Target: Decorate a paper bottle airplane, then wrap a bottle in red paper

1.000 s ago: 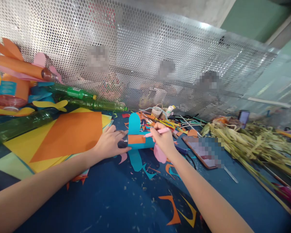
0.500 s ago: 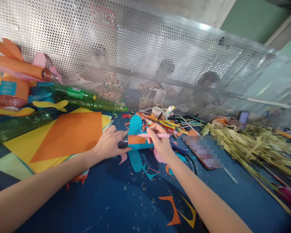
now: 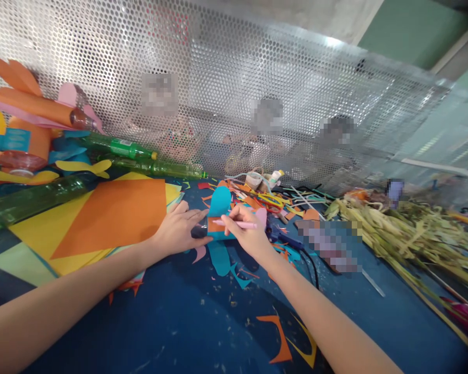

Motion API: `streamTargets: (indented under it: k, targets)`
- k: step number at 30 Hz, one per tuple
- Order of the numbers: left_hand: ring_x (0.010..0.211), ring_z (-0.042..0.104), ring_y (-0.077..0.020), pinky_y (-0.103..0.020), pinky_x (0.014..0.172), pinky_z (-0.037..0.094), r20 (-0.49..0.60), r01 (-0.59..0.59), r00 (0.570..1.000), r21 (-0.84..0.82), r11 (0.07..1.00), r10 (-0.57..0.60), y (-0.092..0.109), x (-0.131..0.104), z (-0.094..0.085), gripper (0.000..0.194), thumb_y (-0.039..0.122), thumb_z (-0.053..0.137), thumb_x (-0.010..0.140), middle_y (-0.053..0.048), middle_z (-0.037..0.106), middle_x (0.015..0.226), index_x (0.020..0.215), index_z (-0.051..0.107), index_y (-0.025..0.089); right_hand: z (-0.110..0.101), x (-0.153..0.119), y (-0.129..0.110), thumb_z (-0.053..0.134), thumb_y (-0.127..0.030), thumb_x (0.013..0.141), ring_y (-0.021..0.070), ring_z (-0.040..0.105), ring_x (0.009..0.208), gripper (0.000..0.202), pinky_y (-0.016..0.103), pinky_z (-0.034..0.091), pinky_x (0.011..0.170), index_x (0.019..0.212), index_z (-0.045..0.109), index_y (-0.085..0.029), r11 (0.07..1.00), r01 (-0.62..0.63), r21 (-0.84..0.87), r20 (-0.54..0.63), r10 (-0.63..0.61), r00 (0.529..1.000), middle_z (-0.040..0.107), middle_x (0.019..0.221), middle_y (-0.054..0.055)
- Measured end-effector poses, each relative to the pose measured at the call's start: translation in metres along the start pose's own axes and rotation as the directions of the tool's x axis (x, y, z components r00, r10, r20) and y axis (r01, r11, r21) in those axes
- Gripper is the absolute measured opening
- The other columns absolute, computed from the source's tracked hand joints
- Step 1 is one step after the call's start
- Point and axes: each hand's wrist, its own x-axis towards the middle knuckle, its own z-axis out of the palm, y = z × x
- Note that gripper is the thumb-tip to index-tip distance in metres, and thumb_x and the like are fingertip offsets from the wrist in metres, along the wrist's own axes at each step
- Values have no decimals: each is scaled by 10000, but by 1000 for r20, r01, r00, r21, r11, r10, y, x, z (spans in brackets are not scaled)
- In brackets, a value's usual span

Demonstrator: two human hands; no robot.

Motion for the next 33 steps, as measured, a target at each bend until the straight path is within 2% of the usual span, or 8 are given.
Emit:
streamTargets:
  k: [3,9,14,19,33]
  targets:
    - [896,517,-284,-430,827,377,-2,4,1000,-2,1000,-4,0,0,0,612,626,572,749,-58,699,1032,1192,610,206,0,0,0,573,-412,854,128,588,558,263,296,494,650,729,435,-227,1000,-1,5,5,1,1000,553,560,-54]
    - [899,510,-293,-428,819,378,-7,-12,1000,3,1000,12,0,0,0,624,626,560,760,-76,707,975,1171,622,160,2,-1,-1,571,-418,855,148,632,622,252,322,501,705,744,445,-231,1000,4,-1,-4,-4,1000,576,582,-45]
    - [885,505,-279,-418,821,370,-1,-17,1000,-6,1000,17,1,0,-3,609,610,559,770,-59,703,985,1212,592,192,2,0,0,586,-421,844,145,626,584,265,299,494,634,730,447,-225,1000,-6,10,9,6,1000,591,572,-42]
    - [878,502,-277,-417,821,372,6,-19,1000,-14,1000,19,1,0,-3,610,605,556,774,-58,703,982,1220,588,191,2,0,2,579,-414,849,133,610,569,264,298,495,650,734,436,-225,1000,7,14,-18,-7,1000,581,561,-50]
    - [880,516,-290,-452,816,389,-4,-8,1000,-20,1000,8,0,1,-1,609,639,542,763,-85,698,1004,1158,624,183,0,0,3,576,-441,847,126,594,525,284,286,504,606,725,446,-220,1000,-10,17,28,9,1000,567,544,-47]
